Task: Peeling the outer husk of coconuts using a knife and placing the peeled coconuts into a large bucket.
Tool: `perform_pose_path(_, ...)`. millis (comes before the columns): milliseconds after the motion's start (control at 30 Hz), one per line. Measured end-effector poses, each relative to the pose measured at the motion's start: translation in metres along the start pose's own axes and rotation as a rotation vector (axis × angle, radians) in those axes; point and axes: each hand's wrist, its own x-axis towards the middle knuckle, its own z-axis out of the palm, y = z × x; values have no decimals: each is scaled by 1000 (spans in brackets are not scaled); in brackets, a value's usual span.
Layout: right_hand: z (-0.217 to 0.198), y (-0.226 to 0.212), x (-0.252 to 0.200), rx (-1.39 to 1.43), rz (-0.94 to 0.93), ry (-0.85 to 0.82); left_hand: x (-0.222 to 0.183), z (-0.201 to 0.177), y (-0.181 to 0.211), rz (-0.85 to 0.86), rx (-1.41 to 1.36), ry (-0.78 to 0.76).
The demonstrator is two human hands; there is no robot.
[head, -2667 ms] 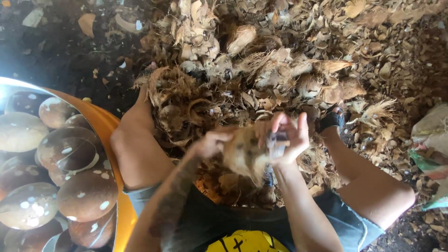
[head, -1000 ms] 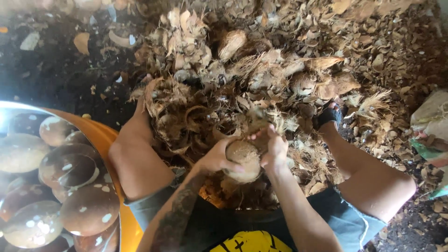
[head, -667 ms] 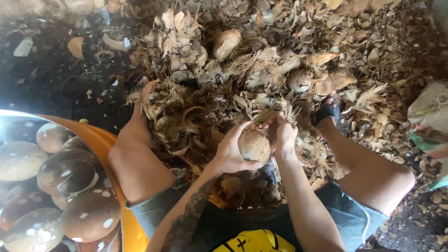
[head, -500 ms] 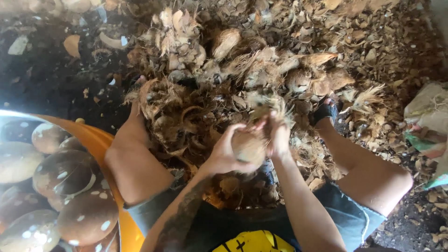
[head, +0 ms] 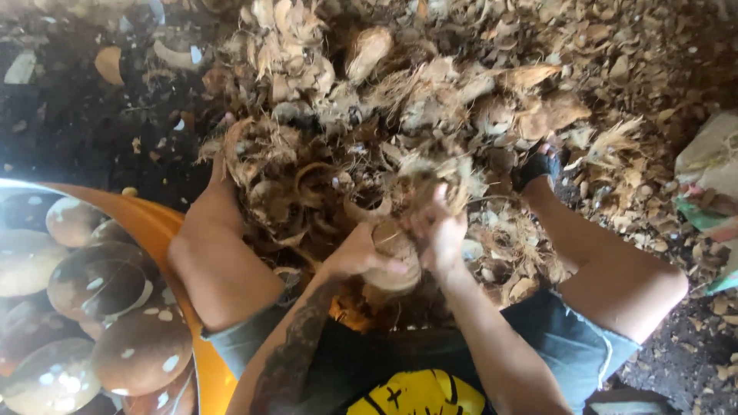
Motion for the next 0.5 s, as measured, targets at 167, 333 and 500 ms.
perform_pose_path(167,57,-101,-53,239,44,46,46,19,-56,148,-236,340)
perform_pose_path(333,39,-91,-25,211,56,64,63,23,-138,265,-380,326)
perform_pose_path(500,11,-66,-18,167,82,98,15,32,-27,40,-374,208)
